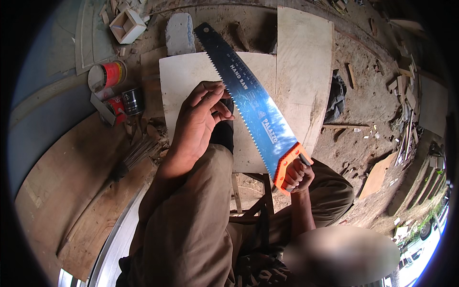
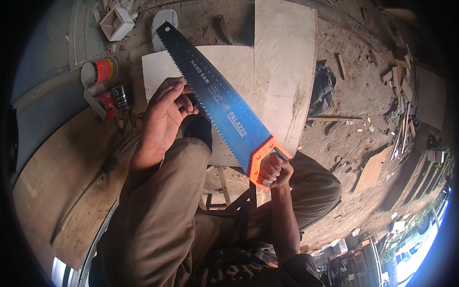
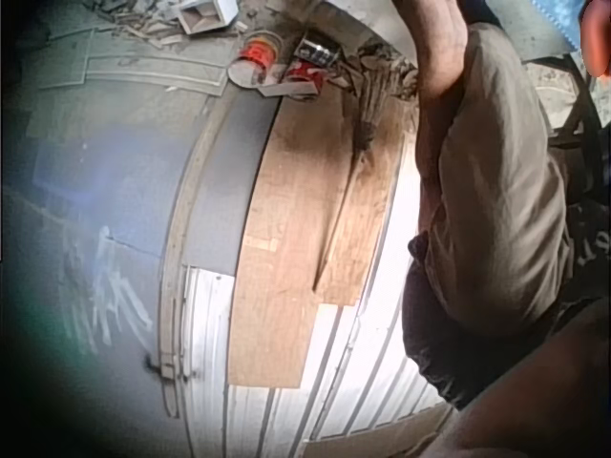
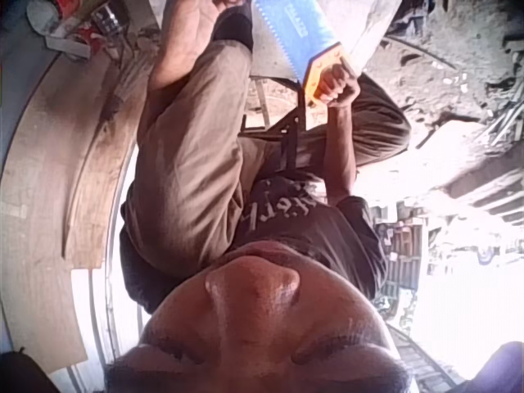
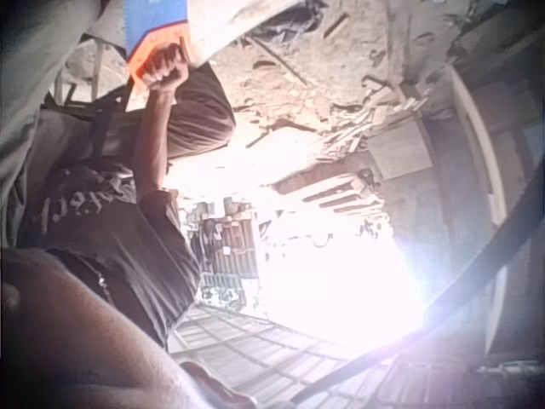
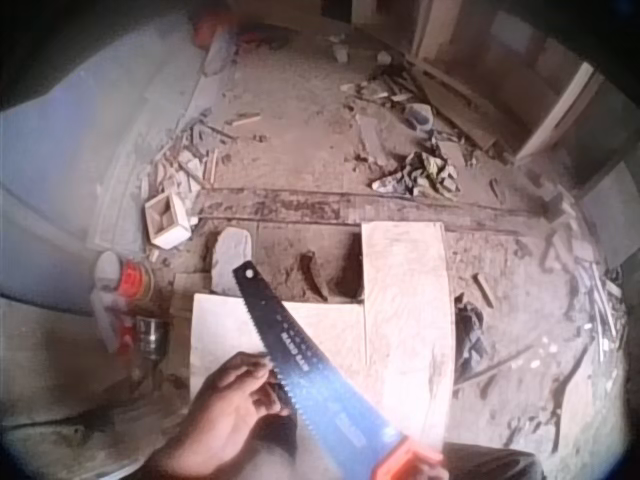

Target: The person positions a rectangular piece of plywood on a makeshift workbench, then uses a hand saw to cut it into two pieces. After completing the cut, the person lifts the separated pieces and places them aside.

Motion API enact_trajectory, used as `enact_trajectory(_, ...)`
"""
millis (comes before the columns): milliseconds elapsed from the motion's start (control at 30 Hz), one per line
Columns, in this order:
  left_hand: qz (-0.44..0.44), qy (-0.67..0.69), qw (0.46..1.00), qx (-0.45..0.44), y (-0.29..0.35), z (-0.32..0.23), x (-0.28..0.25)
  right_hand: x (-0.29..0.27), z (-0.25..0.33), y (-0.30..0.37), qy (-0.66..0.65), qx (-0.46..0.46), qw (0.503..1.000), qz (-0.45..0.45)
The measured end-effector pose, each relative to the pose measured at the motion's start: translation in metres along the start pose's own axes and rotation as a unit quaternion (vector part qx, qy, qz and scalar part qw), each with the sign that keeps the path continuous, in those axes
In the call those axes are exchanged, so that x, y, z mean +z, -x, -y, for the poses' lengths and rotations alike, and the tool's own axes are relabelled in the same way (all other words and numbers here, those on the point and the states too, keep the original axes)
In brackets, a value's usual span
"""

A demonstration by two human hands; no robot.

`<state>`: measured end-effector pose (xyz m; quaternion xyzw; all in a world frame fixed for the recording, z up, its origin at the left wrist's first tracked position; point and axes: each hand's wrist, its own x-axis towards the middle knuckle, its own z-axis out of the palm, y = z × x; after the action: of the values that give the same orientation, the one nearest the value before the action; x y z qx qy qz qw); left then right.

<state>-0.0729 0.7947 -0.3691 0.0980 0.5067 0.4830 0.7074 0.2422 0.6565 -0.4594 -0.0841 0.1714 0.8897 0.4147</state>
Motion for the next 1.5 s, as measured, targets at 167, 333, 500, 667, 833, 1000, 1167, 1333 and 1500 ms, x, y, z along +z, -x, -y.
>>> enact_trajectory(167,-0.006,-0.045,0.999,-0.006,-0.002,0.001,-0.002,0.000,0.000,-0.001,0.000,-0.001,1.000,0.005)
enact_trajectory(333,-0.018,-0.181,0.981,0.068,-0.004,0.006,-0.001,-0.002,0.001,0.000,0.008,0.000,1.000,0.004)
enact_trajectory(500,-0.013,-0.219,0.973,0.076,-0.008,0.008,-0.008,-0.002,0.000,-0.001,0.008,-0.006,1.000,-0.001)
enact_trajectory(667,-0.003,-0.204,0.977,0.065,-0.008,0.005,-0.013,-0.003,0.000,-0.001,0.009,-0.003,1.000,-0.005)
enact_trajectory(833,0.009,-0.220,0.974,0.056,-0.009,0.012,-0.016,-0.004,0.000,0.000,0.015,-0.004,1.000,-0.017)
enact_trajectory(1000,0.010,-0.252,0.965,0.078,-0.013,0.019,-0.017,-0.002,0.000,-0.001,0.029,-0.009,0.999,-0.029)
enact_trajectory(1167,0.002,-0.257,0.963,0.076,-0.013,0.019,-0.016,-0.001,-0.001,-0.002,0.036,-0.014,0.999,-0.036)
enact_trajectory(1333,0.002,-0.254,0.964,0.074,-0.013,0.021,-0.019,-0.002,-0.001,-0.002,0.039,-0.013,0.998,-0.040)
enact_trajectory(1500,-0.013,-0.271,0.960,0.064,-0.013,0.020,-0.017,-0.003,-0.001,-0.001,0.044,-0.018,0.998,-0.051)
